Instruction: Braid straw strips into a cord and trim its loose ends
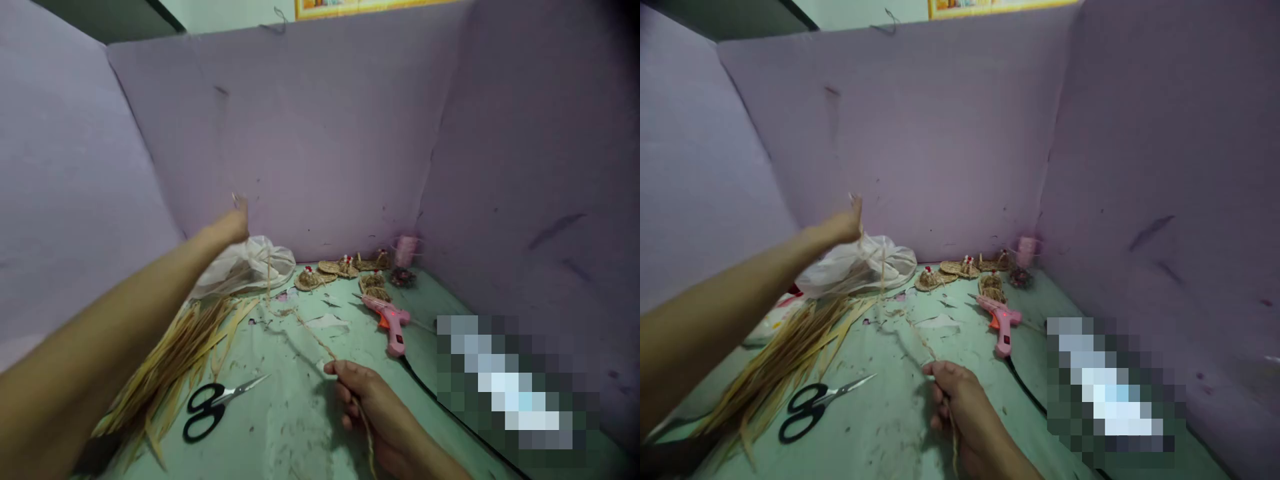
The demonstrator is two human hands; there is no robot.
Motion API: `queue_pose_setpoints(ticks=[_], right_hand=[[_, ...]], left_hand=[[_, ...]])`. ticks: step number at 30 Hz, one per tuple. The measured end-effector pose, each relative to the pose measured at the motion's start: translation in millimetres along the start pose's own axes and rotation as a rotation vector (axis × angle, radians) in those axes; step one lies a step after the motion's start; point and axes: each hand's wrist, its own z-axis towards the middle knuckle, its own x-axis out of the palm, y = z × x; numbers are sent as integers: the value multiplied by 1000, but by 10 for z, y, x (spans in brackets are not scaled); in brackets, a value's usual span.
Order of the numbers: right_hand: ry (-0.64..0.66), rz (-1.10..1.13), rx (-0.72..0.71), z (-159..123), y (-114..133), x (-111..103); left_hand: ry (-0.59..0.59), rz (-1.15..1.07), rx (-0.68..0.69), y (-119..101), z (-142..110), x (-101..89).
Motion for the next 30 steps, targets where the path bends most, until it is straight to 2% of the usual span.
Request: queue_pose_setpoints(ticks=[3,5,7,8,9,10,11,12,13,16,17,18,20,22,25,30], right_hand=[[-18,-18,26,84,-126,-113],[-8,-26,22,81,-114,-125],[-9,-26,14,62,-92,-99],[-13,-24,6,53,-88,-83],[-18,-20,-2,45,-91,-69],[-19,-15,-10,39,-100,-59],[-17,-11,-16,33,-112,-52],[-6,-7,-20,26,-126,-49],[10,-4,-27,18,-140,-48],[109,-7,-56,-15,-172,-46],[139,-4,-50,-26,-178,-46],[161,3,-27,-36,-181,-47],[198,30,68,-51,-184,-55],[256,47,159,-56,-185,-72],[365,32,196,-51,-193,-108],[490,-9,160,-48,-220,-164]], left_hand=[[-2,35,-67,-168,-592,460],[24,8,-63,-298,-1089,642],[94,-61,-38,-422,-1548,735],[85,-122,-14,-476,-1739,763],[-6,-264,50,-523,-1897,787],[-48,-368,103,-565,-2022,812],[-37,-425,109,-603,-2115,840],[8,-481,89,-641,-2180,873],[123,-536,37,-680,-2222,910],[613,-915,-232,-800,-2253,1030],[702,-1097,-331,-829,-2240,1064],[707,-1266,-425,-846,-2219,1092],[540,-1482,-551,-832,-2163,1126],[416,-1552,-558,-760,-2113,1135],[406,-1553,-536,-630,-2088,1132],[378,-1529,-549,-548,-2098,1156]])
